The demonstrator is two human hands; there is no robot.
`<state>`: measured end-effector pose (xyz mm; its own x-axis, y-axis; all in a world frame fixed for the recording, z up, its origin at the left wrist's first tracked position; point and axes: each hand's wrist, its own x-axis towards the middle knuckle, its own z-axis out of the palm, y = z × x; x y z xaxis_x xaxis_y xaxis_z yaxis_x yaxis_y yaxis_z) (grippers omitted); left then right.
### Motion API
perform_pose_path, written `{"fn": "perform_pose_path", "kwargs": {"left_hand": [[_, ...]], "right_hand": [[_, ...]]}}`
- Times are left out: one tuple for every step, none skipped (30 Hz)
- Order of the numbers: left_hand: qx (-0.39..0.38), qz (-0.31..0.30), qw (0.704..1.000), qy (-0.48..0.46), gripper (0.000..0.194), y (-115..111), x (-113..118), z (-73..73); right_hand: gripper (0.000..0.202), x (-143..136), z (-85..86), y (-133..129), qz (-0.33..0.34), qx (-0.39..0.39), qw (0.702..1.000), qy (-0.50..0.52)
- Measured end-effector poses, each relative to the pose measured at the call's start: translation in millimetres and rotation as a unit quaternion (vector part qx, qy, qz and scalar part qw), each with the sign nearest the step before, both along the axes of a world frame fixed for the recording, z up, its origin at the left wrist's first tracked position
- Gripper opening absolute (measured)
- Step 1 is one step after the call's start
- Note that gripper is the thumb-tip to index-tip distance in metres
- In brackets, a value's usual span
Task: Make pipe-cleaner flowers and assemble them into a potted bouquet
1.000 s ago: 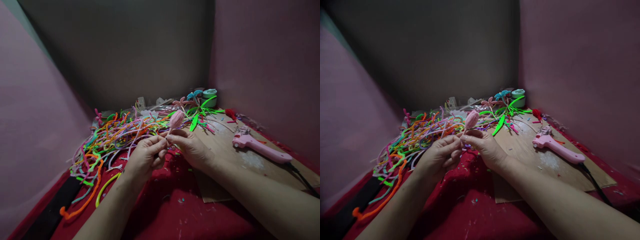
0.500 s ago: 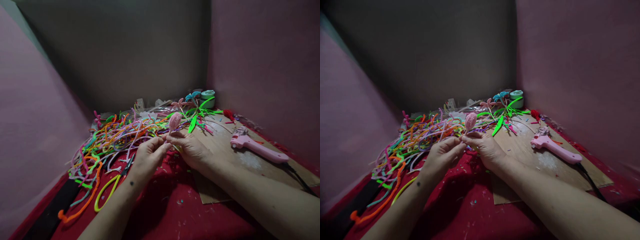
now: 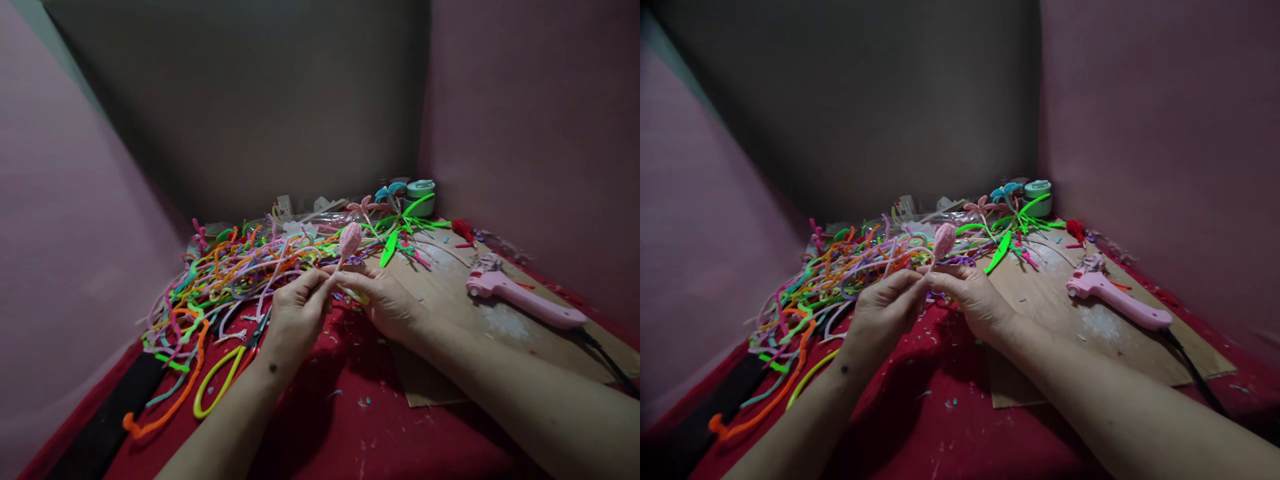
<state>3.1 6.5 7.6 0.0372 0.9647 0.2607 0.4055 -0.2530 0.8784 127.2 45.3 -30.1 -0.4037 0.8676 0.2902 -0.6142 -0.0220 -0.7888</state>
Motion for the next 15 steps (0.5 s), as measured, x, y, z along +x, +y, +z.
{"fn": "perform_pose_path", "kwargs": {"left_hand": [[-0.036,-0.008,0.998,-0.043,0.020,-1,1,2.1],[-0.066,-0.015,0.994,-0.081,0.020,-1,2,3.9],[-0.089,-0.021,0.990,-0.112,0.020,-2,3,5.5],[-0.107,-0.026,0.985,-0.135,0.021,-2,3,6.6],[-0.121,-0.033,0.980,-0.153,0.022,-2,3,7.3],[-0.133,-0.041,0.976,-0.169,0.023,-2,3,7.5],[-0.147,-0.049,0.971,-0.185,0.024,-1,2,7.4],[-0.161,-0.059,0.964,-0.202,0.024,0,0,6.9],[-0.179,-0.073,0.956,-0.220,0.023,1,-1,6.1],[-0.197,-0.091,0.946,-0.240,0.021,2,-3,5.1],[-0.215,-0.114,0.934,-0.261,0.019,4,-5,4.2],[-0.230,-0.138,0.921,-0.281,0.017,5,-7,3.3],[-0.244,-0.161,0.908,-0.298,0.015,6,-9,2.7],[-0.257,-0.181,0.898,-0.309,0.013,7,-10,2.4],[-0.268,-0.194,0.891,-0.312,0.013,8,-10,2.4]], "right_hand": [[0.014,0,-0.9,1,0.001,0.004,1.000,0.003],[0.015,0,-1.6,2,0.003,0.009,1.000,0.007],[0.016,1,-1.9,2,0.006,0.012,1.000,0.008],[0.016,1,-1.9,3,0.008,0.013,1.000,0.006],[0.016,1,-1.5,3,0.010,0.012,1.000,0.002],[0.015,2,-1.0,2,0.012,0.010,1.000,-0.004],[0.016,2,-0.3,2,0.015,0.007,1.000,-0.011],[0.017,3,0.3,2,0.019,0.003,1.000,-0.017],[0.018,3,0.7,2,0.023,-0.002,1.000,-0.020],[0.019,3,0.7,2,0.026,-0.008,0.999,-0.024],[0.019,3,0.4,2,0.027,-0.015,0.999,-0.026],[0.018,3,-0.3,2,0.027,-0.021,0.999,-0.027],[0.017,3,-1.3,2,0.026,-0.025,0.999,-0.027],[0.016,3,-2.3,2,0.023,-0.029,0.999,-0.027],[0.016,2,-3.3,2,0.019,-0.033,0.999,-0.026]]}}
